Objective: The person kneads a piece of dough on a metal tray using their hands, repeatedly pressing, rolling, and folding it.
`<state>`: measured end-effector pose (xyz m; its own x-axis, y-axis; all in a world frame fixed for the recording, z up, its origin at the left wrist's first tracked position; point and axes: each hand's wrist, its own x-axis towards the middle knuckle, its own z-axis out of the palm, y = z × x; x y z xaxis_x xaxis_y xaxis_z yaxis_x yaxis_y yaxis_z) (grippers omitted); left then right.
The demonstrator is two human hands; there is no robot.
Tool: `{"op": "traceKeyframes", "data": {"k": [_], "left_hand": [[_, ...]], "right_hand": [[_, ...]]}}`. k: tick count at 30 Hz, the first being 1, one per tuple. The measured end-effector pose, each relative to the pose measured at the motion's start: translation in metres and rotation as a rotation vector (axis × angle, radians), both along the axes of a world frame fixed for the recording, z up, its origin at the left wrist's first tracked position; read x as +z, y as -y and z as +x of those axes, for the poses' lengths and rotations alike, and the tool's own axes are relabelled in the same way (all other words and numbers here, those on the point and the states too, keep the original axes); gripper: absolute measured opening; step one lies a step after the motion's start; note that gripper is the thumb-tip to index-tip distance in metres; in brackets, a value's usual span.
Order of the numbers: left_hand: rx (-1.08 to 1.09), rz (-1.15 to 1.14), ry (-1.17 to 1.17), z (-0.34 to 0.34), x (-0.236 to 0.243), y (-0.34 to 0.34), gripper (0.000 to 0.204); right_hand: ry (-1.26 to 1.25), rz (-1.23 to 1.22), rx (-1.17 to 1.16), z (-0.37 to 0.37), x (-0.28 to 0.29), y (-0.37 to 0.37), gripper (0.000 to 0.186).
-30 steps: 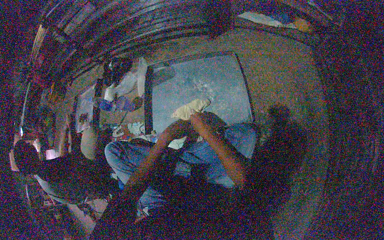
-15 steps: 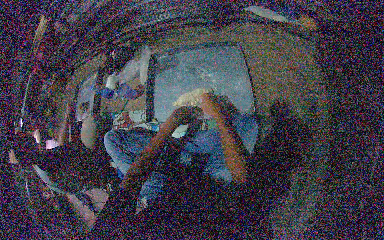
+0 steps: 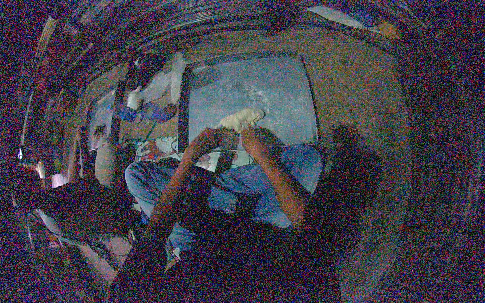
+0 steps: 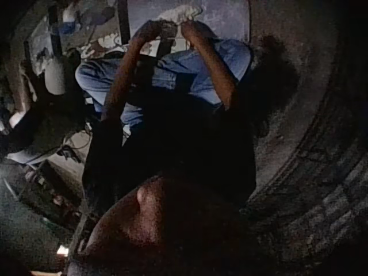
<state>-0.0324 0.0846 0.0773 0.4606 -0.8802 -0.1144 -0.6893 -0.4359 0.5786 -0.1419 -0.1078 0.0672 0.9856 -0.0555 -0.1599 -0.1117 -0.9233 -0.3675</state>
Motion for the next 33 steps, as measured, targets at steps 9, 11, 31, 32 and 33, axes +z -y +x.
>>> {"op": "traceKeyframes", "data": {"k": [9,11,31,32,33], "left_hand": [[0.063,-0.369,0.114,-0.001,-0.070,-0.006,0.019],[-0.226,0.031,0.131,0.004,-0.070,-0.005,0.024],[0.295,-0.292,0.001,0.014,0.007,-0.001,0.053],[0.321,-0.214,-0.039,0.013,0.005,0.009,0.046],[0.238,-0.217,-0.009,0.012,0.004,0.016,0.041]], "right_hand": [[-0.070,0.037,-0.304,0.015,0.062,0.033,0.034],[-0.151,-0.022,-0.384,0.017,0.055,0.034,0.034],[0.386,-0.120,0.059,0.049,0.034,0.032,0.048],[0.296,-0.149,0.103,0.050,0.027,0.027,0.050],[0.128,-0.170,0.150,0.052,0.021,0.023,0.053]]}}
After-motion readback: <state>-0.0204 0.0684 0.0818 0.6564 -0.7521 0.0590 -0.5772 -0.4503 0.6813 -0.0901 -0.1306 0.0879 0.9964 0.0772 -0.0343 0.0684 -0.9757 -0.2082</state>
